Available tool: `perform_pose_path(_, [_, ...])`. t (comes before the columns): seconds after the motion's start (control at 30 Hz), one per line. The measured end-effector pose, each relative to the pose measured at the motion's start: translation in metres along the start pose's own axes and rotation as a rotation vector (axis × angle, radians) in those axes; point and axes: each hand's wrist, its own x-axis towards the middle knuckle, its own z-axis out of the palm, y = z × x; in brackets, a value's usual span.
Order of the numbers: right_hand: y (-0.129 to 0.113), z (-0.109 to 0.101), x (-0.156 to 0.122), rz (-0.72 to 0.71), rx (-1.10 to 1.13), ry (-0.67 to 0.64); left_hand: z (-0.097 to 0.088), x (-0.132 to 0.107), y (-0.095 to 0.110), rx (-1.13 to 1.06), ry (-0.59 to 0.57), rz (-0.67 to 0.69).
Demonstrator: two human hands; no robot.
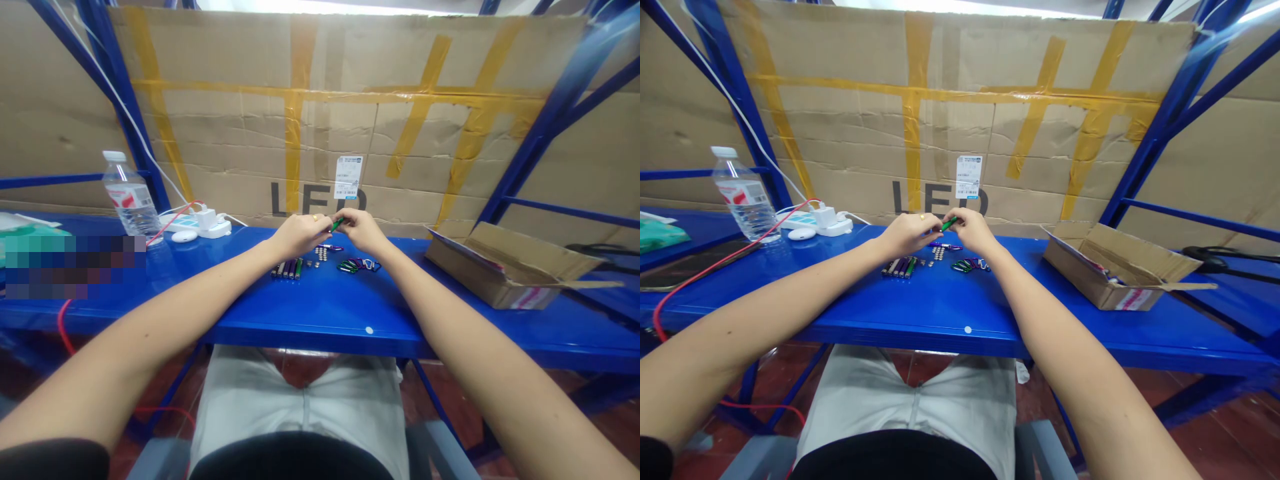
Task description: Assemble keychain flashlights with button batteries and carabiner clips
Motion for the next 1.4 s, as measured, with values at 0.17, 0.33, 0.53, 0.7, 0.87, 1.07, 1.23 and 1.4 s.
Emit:
perform_pose_path(0.17, [-0.001, 0.000, 0.000, 0.025, 0.046, -0.019, 0.001, 0.000, -0.001, -0.032, 0.020, 0.002])
perform_pose_path(0.33, [-0.001, 0.002, 0.001, 0.048, 0.115, -0.025, 0.000, 0.000, -0.002, -0.096, 0.043, -0.009])
perform_pose_path(0.53, [0.003, 0.003, 0.002, 0.061, 0.122, -0.015, 0.001, 0.000, -0.002, -0.151, 0.049, -0.058])
perform_pose_path(0.7, [0.002, 0.003, 0.002, 0.075, 0.138, -0.029, 0.001, 0.000, -0.002, -0.145, 0.069, -0.046])
perform_pose_path(0.87, [0.000, 0.004, 0.000, 0.114, 0.192, -0.058, 0.001, 0.001, -0.002, -0.125, 0.080, -0.004])
perform_pose_path(1.07, [0.000, 0.006, -0.002, 0.146, 0.233, -0.100, -0.001, 0.001, 0.000, -0.178, 0.078, -0.069])
perform_pose_path(1.23, [0.002, 0.006, -0.002, 0.141, 0.256, -0.130, -0.004, 0.001, 0.003, -0.212, 0.054, -0.100])
perform_pose_path(1.4, [0.000, 0.006, -0.003, 0.156, 0.281, -0.158, -0.010, 0.003, 0.005, -0.203, 0.006, -0.117])
